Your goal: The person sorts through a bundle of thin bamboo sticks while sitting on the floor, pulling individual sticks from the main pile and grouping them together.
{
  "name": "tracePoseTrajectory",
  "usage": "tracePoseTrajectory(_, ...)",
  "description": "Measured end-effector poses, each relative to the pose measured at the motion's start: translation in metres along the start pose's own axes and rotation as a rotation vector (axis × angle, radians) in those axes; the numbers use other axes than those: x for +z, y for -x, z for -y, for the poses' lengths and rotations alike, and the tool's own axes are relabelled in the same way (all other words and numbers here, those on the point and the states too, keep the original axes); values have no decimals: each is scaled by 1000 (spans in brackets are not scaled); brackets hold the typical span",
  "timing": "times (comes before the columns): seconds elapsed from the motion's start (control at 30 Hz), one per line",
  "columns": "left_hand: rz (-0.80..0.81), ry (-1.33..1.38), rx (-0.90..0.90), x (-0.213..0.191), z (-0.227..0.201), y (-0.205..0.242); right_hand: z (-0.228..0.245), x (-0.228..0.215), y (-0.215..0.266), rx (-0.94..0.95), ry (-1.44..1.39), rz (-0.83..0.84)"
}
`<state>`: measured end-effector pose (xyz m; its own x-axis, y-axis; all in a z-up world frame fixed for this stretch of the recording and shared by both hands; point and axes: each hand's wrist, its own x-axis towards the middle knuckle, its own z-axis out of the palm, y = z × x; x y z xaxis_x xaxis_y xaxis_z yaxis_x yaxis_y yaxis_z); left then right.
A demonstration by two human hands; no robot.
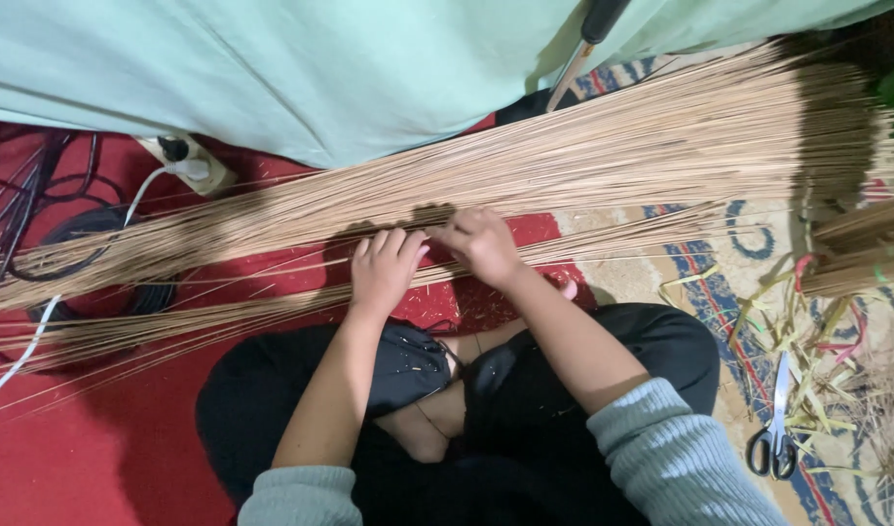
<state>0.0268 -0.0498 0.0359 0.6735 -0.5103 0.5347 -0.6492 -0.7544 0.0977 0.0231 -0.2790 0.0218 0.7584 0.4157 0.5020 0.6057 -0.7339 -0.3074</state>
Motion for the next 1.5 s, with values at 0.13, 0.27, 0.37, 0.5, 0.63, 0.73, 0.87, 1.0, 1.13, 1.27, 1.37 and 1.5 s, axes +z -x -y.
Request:
tracePoseTrajectory(0.13, -130, -78, 51, -39, -26, 0, 44, -38, -6, -80, 88, -110)
tracePoseTrajectory(0.27, -179, -116, 103, -90, -47, -2, 75, -74, 0, -121, 56, -169)
tracePoseTrajectory(0.37, -205, -151, 117, -134, -72, -9, 94, -114, 4, -125, 41, -182)
tracePoseTrajectory(0.5, -307, -202, 111, -196, -110, -28, 110, -173, 8, -105, 1, -220)
tracePoseTrajectory(0.63, -316, -229, 91, -226, -150, -37, 106, -207, 22, -105, -4, -249)
tracePoseTrajectory(0.73, -340, -245, 30, -224, -173, -35, 102, -211, 33, -97, -81, -255)
tracePoseTrajectory(0.87, -321, -221, 41, -203, -154, -28, 106, -198, 38, -63, -101, -246)
tracePoseTrajectory(1.0, -251, -104, 128, -173, -134, -19, 112, -153, 41, -124, -52, -219)
tracePoseTrajectory(1.13, -223, -93, 134, -152, -120, -5, 111, -147, 36, -111, -19, -211)
tracePoseTrajectory(1.27, -198, -141, 91, -130, -73, 21, 93, -164, 39, -83, 48, -192)
tracePoseTrajectory(1.37, -165, -163, 61, -141, -35, 37, 77, -172, 42, -31, 111, -174)
tracePoseTrajectory(1.5, -168, -145, 9, -136, -14, 60, 87, -166, 38, -43, 159, -159)
